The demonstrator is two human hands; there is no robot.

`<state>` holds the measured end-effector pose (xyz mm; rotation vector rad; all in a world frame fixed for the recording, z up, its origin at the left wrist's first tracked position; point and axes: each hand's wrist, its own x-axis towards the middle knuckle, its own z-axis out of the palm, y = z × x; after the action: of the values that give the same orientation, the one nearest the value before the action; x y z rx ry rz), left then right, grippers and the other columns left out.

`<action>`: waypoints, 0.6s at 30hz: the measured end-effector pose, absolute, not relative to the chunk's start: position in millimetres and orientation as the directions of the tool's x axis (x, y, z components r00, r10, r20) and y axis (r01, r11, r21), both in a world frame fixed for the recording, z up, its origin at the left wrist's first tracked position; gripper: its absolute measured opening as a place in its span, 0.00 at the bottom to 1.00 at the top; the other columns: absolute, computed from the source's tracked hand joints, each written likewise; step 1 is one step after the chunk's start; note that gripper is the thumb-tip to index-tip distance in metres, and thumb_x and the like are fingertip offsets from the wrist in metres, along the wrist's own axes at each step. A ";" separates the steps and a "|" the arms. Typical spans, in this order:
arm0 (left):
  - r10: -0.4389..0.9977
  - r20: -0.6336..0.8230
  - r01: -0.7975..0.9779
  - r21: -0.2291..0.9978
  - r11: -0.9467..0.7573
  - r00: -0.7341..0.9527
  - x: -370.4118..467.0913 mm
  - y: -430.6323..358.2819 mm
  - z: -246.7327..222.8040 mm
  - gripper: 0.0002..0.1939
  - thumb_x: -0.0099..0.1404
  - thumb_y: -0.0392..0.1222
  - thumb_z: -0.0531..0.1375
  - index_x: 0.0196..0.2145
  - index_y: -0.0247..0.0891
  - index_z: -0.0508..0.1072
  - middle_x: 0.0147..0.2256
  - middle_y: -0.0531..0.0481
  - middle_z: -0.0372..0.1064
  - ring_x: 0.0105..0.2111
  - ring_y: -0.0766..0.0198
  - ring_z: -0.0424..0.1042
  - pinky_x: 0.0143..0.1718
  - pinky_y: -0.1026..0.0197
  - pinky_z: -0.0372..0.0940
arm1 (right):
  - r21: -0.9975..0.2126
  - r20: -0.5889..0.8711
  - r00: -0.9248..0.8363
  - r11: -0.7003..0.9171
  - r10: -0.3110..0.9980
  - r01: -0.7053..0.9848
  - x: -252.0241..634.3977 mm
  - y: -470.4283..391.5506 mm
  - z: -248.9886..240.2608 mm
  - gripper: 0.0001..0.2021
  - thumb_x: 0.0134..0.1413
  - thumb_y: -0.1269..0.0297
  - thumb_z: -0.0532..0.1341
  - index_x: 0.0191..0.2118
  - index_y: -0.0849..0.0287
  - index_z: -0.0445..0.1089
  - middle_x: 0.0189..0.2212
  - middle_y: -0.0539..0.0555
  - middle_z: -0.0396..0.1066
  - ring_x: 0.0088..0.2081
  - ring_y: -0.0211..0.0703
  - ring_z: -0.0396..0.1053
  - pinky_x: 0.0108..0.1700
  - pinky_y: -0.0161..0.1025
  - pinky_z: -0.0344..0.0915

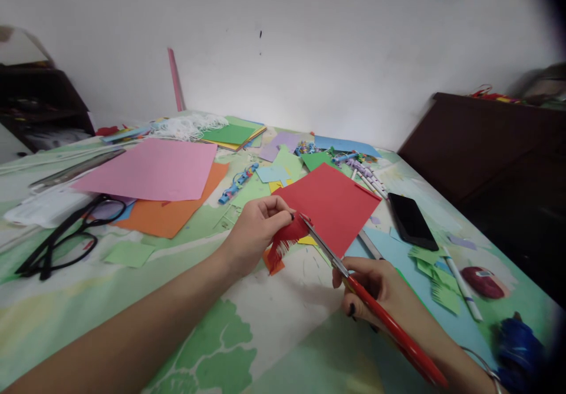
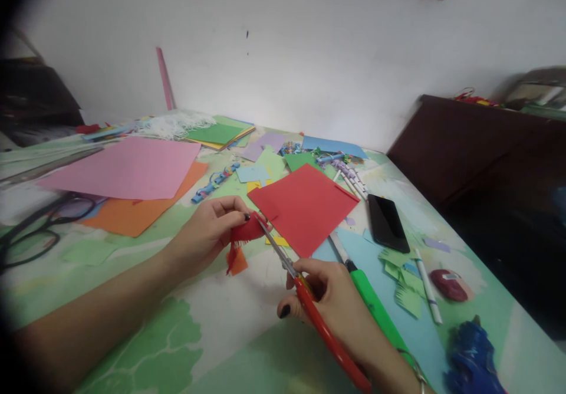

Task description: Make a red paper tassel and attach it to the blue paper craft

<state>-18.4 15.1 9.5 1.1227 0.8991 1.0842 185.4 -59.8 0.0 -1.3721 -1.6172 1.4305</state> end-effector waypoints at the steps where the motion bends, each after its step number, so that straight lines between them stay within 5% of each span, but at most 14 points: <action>1: 0.968 -0.025 -0.205 0.976 0.078 0.249 -18.4 15.1 9.8 0.06 0.52 0.36 0.60 0.21 0.36 0.65 0.21 0.51 0.67 0.22 0.68 0.67 0.19 0.67 0.57 | -0.942 -0.203 -0.303 -0.101 0.931 0.320 185.5 -59.5 0.0 0.12 0.43 0.59 0.66 0.27 0.60 0.65 0.18 0.45 0.58 0.21 0.33 0.49 0.22 0.33 0.45; 18: 0.969 -0.023 -0.220 0.972 0.079 0.246 -17.9 13.9 11.1 0.07 0.51 0.36 0.60 0.20 0.37 0.64 0.20 0.53 0.64 0.18 0.71 0.61 0.16 0.69 0.54 | -0.928 -0.239 -0.266 -0.139 0.934 0.345 184.7 -59.1 2.9 0.10 0.41 0.61 0.65 0.27 0.60 0.65 0.16 0.45 0.60 0.18 0.30 0.46 0.19 0.31 0.43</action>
<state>-17.9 13.9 11.1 1.1100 0.8897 1.0937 184.7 -59.1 2.9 -1.4444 -1.5950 1.4205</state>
